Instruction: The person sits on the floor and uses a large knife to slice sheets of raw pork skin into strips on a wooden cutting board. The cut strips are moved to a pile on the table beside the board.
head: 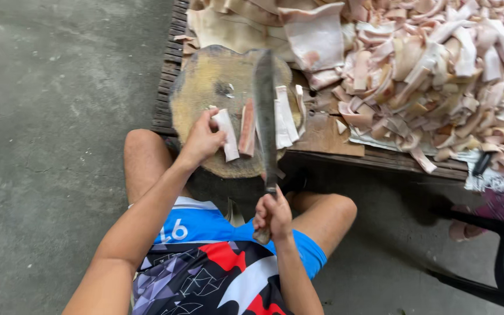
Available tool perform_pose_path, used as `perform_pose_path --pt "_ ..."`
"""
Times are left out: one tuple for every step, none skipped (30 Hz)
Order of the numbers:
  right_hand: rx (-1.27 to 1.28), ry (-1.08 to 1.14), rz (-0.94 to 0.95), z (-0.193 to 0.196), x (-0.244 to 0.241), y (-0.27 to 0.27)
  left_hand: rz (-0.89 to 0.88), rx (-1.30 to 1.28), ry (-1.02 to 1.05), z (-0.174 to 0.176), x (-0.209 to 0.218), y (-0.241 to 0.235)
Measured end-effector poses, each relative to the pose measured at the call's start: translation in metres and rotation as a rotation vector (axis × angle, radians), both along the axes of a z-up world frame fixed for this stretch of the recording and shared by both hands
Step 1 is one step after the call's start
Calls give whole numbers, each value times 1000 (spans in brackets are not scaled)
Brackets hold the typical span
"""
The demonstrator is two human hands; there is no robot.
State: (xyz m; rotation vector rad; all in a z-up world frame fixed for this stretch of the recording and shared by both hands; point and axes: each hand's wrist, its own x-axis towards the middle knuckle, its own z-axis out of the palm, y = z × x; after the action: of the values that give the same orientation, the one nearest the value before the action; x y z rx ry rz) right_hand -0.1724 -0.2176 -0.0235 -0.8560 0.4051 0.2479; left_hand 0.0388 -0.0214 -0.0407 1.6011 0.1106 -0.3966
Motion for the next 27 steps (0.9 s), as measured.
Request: perform_pose_path --pt "205 -80 -25 -8 -1 -17 -15 -98 34 7 7 -18" --pt "410 -163 -47 -17 -3 -34 -31 -195 70 15 13 -36" --pt "531 -206 -83 -27 -5 -47 -104 -17 -119 23 17 -49" --pt "652 -251 -118 -38 -7 -58 -174 160 -312 30 19 -60" --pt "775 -297 -152 -48 -12 -69 -240 336 -507 35 21 -72" --pt "836 -324 -175 -54 -19 -78 -362 379 -570 38 26 -87" --pt "901 -350 -187 -59 -22 -87 -473 428 -635 40 36 -101" --pt "966 -376 -197 -62 -23 -92 -584 478 -700 41 48 -116" --pt "1000 -390 -231 -64 -23 -95 -701 552 -794 41 59 -134" --pt "1034 -404 -265 -64 -22 -95 -817 627 -886 41 73 -156" --pt "1064 -416 -299 -62 -21 -97 -934 698 -978 41 81 -175" --pt "1080 -434 -310 -60 -20 -96 -1089 848 -908 42 86 -190" --pt "1090 -452 -317 -57 -17 -95 -1234 994 -831 45 90 -206" --pt "1101 -470 -325 -54 -12 -95 -1375 1141 -742 48 95 -217" --pt "1100 -491 -328 -51 -11 -96 -1440 1121 -692 50 97 -221" --pt "1099 -513 -332 -49 -9 -98 -1504 1100 -642 51 100 -221" --pt "1106 -532 -340 -47 -9 -98 -1573 1082 -583 52 101 -217" --pt "1104 -530 -333 -44 -11 -102 -1631 1022 -620 53 101 -212" --pt "1105 -532 -333 -42 -12 -103 -1695 963 -655 54 101 -203" --pt "1107 -535 -332 -40 -13 -102 -1758 901 -689 57 102 -194" --pt "1141 -546 -332 -39 -13 -101 -1809 960 -700 61 101 -182" --pt "1175 -558 -333 -39 -12 -99 -1860 1017 -711 66 100 -166" --pt "1205 -568 -328 -39 -9 -98 -1905 1073 -724 72 98 -152" --pt "1226 -568 -332 -39 -6 -97 -1966 1181 -816 77 95 -138" --pt "1245 -570 -333 -38 -1 -96 -2018 1292 -915 83 94 -126" --pt "1263 -572 -334 -37 2 -94 -2065 1405 -1017 86 92 -119" --pt "1299 -576 -333 -34 6 -92 -2056 1382 -1055 88 91 -120"
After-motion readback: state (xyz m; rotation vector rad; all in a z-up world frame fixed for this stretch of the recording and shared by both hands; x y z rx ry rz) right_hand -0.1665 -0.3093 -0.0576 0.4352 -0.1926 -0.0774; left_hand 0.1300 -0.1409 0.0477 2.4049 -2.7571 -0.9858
